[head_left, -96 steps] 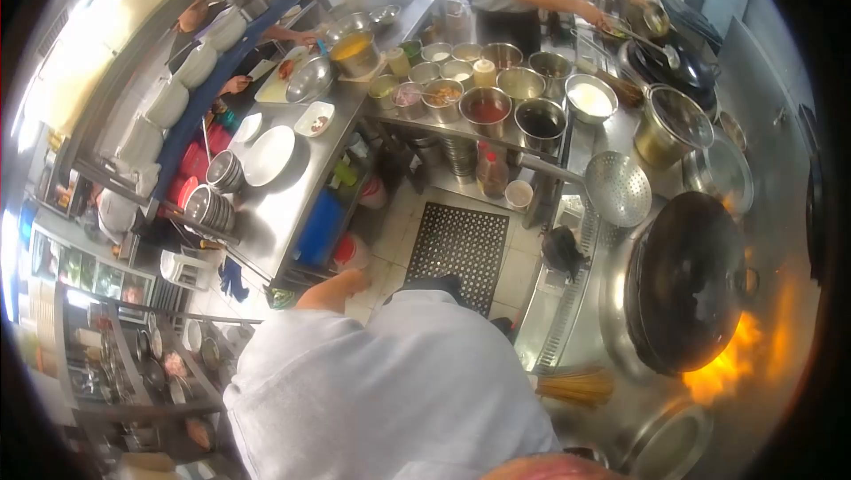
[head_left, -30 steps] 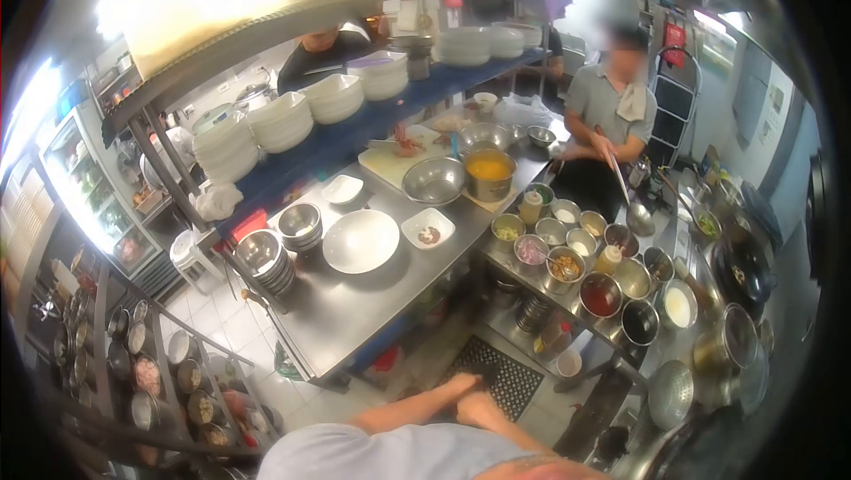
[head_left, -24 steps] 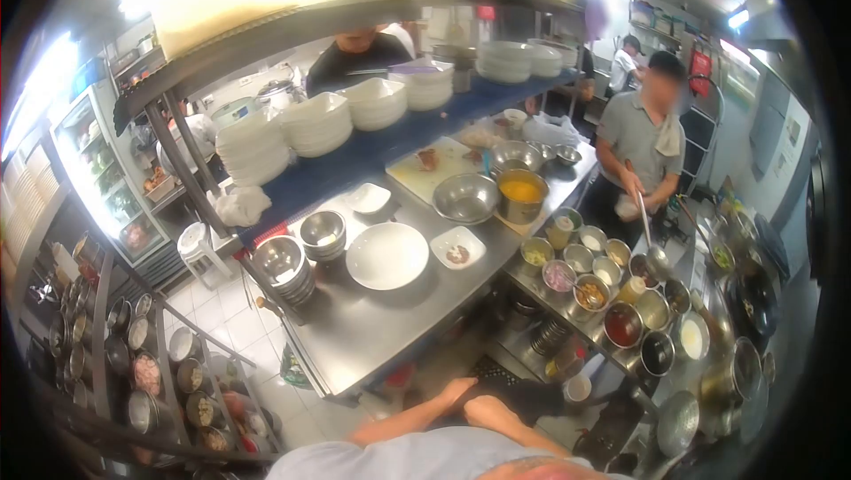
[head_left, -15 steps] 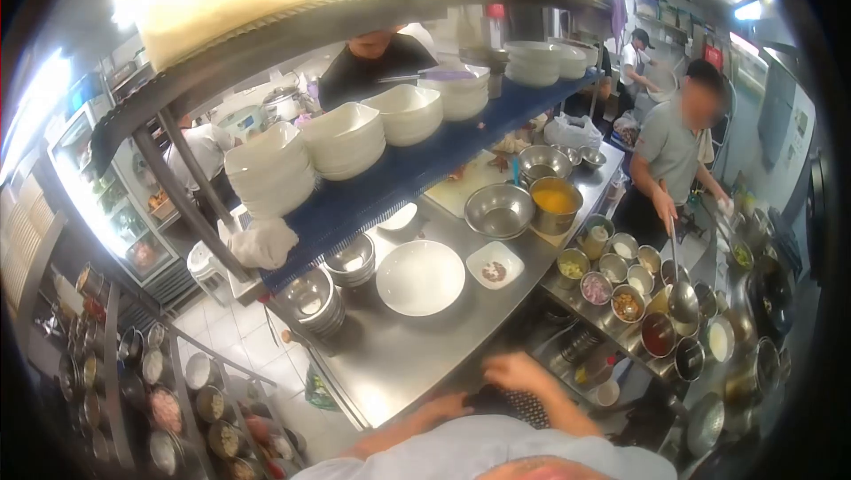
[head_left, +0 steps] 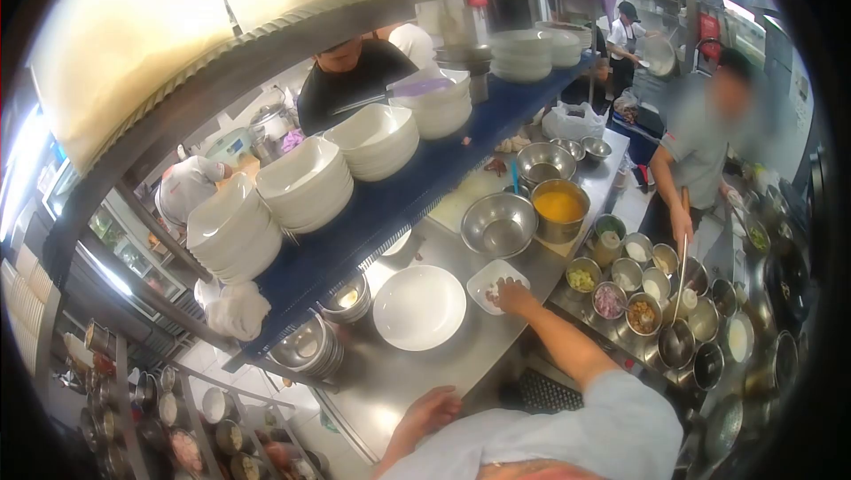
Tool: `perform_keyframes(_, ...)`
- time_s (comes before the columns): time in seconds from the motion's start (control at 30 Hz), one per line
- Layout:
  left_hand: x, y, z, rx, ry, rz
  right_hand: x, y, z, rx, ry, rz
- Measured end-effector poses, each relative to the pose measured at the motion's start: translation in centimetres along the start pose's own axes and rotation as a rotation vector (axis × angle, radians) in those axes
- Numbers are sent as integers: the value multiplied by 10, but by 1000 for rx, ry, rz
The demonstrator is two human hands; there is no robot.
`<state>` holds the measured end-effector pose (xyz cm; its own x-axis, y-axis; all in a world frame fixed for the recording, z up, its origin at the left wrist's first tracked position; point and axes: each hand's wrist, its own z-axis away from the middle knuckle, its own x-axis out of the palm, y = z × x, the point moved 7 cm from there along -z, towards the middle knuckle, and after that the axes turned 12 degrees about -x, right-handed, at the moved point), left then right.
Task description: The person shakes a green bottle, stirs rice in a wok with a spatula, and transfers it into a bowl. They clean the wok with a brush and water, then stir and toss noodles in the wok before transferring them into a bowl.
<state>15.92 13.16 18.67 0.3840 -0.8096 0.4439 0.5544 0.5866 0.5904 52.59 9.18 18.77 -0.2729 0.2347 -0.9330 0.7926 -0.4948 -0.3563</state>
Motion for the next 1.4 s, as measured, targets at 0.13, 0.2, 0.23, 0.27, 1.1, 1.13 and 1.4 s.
perform_keyframes(0.13, -9, 1, 1, 14, 65, 80, 16, 6, -14, -98, 19, 77)
perform_keyframes(0.2, -28, -10, -21, 44, 24, 115, 22, 1, -19, -217, 8, 88)
perform_keyframes(0.23, -26, -8, -23, 40, 46, 136, 33, 6, -25, -227, 12, 98)
perform_keyframes(0.27, -23, -1, -25, 36, 66, 157, 44, 8, -34, -236, 17, 110)
perform_keyframes(1.1, -34, 49, -55, -26, -16, 109, -10, 27, -23, 36, 184, -323)
perform_keyframes(1.13, -36, 47, -62, 14, -59, 183, -13, 29, -23, 54, 221, -300)
perform_keyframes(1.4, -11, 69, -89, 453, -155, -57, -43, -121, 46, -216, 30, -590)
